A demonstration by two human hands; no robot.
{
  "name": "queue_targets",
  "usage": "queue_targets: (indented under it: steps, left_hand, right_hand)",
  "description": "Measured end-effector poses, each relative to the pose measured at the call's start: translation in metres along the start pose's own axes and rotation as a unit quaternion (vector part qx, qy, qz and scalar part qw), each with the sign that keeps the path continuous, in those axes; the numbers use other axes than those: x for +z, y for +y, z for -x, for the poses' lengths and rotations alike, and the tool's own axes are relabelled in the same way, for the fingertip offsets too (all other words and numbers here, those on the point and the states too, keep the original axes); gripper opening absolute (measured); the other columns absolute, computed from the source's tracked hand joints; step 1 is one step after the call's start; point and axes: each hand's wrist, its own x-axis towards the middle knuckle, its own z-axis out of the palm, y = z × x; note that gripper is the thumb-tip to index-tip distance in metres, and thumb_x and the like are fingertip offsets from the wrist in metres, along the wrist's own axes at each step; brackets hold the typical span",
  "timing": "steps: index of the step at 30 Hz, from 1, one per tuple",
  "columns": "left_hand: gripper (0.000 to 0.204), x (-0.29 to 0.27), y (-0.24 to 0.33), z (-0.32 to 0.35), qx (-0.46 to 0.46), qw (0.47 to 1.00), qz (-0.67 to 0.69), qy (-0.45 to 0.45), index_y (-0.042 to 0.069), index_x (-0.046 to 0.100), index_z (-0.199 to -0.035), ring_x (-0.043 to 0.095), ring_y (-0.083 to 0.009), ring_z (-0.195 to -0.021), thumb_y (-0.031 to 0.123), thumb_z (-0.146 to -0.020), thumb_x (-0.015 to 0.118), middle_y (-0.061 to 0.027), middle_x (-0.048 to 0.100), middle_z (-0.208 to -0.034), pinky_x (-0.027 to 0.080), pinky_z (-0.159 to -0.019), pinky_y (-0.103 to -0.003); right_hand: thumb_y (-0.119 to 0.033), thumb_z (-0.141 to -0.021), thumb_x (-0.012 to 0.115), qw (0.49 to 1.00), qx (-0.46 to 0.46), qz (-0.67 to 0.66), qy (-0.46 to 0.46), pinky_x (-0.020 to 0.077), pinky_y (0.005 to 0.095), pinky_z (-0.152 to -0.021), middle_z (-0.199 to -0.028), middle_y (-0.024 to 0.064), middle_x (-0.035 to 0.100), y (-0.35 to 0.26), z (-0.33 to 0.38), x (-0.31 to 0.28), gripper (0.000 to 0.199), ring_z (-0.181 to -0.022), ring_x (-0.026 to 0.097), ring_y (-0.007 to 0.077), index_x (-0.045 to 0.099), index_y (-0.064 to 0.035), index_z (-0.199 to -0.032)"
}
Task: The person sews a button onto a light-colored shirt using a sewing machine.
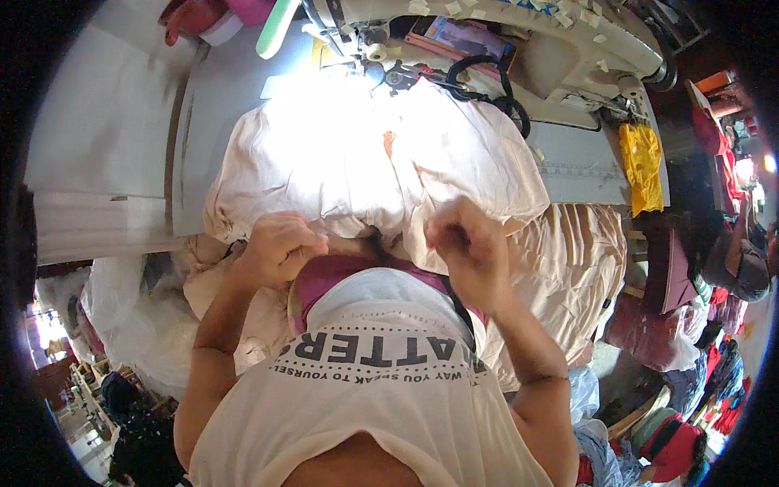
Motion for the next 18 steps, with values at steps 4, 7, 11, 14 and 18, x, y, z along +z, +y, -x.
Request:
queue_targets:
  steps: [4, 7, 11, 14, 18]
  left_hand:
    - [0.003, 0.001, 0.0, -0.009, -0.078, 0.988, 0.001, 0.131, 0.005, 0.062, -0.079, 0.052, -0.0112, -0.05, 0.007, -0.079, 0.063, -0.004, 0.061, -0.064, 0.04, -0.047, -0.024]
    - [0.004, -0.001, 0.003, -0.037, -0.117, 0.968, 0.019, 0.219, 0.004, 0.063, -0.08, 0.044, -0.0043, -0.051, 0.008, -0.08, 0.064, 0.0004, 0.057, -0.061, 0.034, -0.047, -0.02]
    - [0.007, -0.006, -0.009, -0.066, -0.132, 0.944, 0.011, 0.304, 0.004, 0.067, -0.084, 0.033, -0.0002, -0.048, 0.009, -0.079, 0.067, 0.005, 0.052, -0.057, 0.024, -0.044, -0.018]
    - [0.01, -0.009, -0.022, -0.074, -0.118, 0.934, 0.004, 0.336, 0.005, 0.068, -0.087, 0.03, 0.0, -0.047, 0.006, -0.077, 0.069, 0.0069, 0.046, -0.054, 0.02, -0.043, -0.019]
    - [0.01, -0.009, -0.041, -0.08, -0.089, 0.934, -0.046, 0.343, 0.006, 0.069, -0.085, 0.035, -0.0024, -0.044, 0.007, -0.075, 0.07, 0.0036, 0.051, -0.053, 0.024, -0.042, -0.02]
  right_hand:
    - [0.003, -0.077, 0.055, 0.961, -0.071, 0.263, 0.047, 0.0422, 0.0261, -0.057, -0.067, 0.007, 0.055, 0.025, -0.082, -0.012, 0.007, -0.064, 0.055, 0.015, 0.054, -0.0032, -0.08]
    - [-0.012, -0.077, 0.062, 0.859, -0.185, 0.464, 0.111, 0.046, 0.0366, -0.07, -0.086, 0.0113, 0.061, 0.062, -0.147, -0.035, 0.018, -0.081, 0.059, 0.0281, 0.058, -0.0066, -0.093]
    - [-0.024, -0.074, 0.066, 0.783, -0.089, 0.612, 0.073, 0.0436, 0.0423, -0.083, -0.1, 0.0144, 0.059, 0.087, -0.18, -0.053, 0.035, -0.097, 0.055, 0.0328, 0.056, -0.0087, -0.104]
    - [-0.017, -0.072, 0.063, 0.804, -0.1, 0.584, 0.057, 0.0445, 0.044, -0.082, -0.097, 0.0159, 0.059, 0.1, -0.186, -0.055, 0.036, -0.094, 0.057, 0.034, 0.053, -0.0086, -0.106]
    - [-0.01, -0.069, 0.058, 0.843, -0.103, 0.521, 0.081, 0.0453, 0.0461, -0.077, -0.093, 0.0163, 0.059, 0.094, -0.185, -0.052, 0.035, -0.086, 0.058, 0.0352, 0.05, -0.0085, -0.103]
